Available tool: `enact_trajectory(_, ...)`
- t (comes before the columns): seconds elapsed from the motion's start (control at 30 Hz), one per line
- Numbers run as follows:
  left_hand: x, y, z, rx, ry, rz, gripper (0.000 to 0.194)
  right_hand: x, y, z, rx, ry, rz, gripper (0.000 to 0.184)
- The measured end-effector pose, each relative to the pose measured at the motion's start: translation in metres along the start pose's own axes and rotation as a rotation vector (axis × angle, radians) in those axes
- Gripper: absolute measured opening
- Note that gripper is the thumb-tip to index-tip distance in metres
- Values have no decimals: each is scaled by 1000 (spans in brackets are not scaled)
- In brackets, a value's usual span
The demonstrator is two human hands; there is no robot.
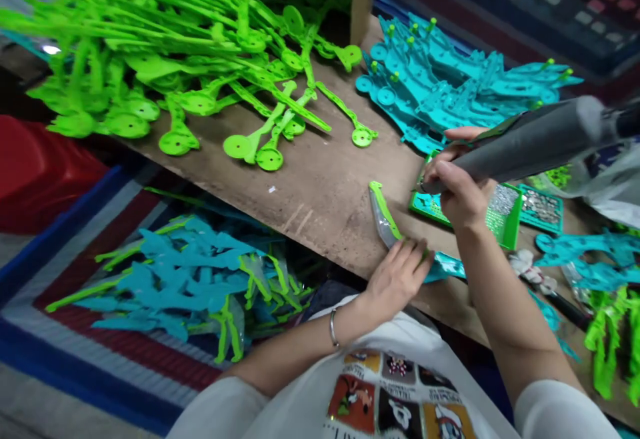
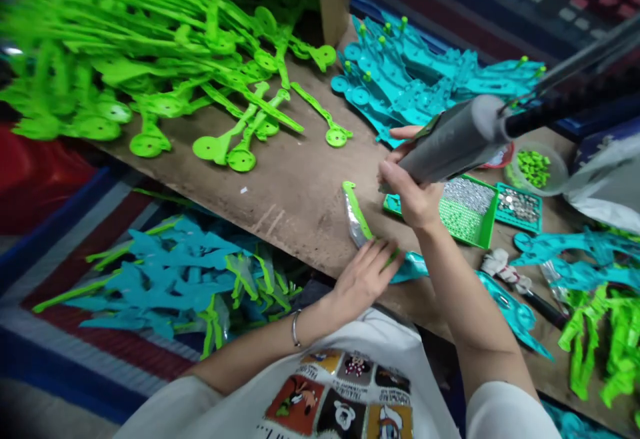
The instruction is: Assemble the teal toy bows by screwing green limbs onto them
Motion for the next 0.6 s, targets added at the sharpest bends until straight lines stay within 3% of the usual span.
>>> enact_trajectory(0.13,-13,-26,-13,14,-14,-10,51,-22,-25,-74,-102,72,17,45)
enact_trajectory(0.3,-29,-73,-34,19,-94,-31,61,-40,-10,-155,-249,215,101,38)
enact_trajectory(0.47,-39,-108,-41,26,-90,20,66,-53,1,-186,-473,278,112,42)
enact_trajectory(0.6,-43,-131,-40,18,-62,18,66,-89,-13,-202,-737,215,148,64)
Point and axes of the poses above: each hand's wrist, its own x-axis towards the middle knuckle, its own z-axis out of the palm, y = z × x, the point moved 9 cm from there along x, towards the middle knuckle
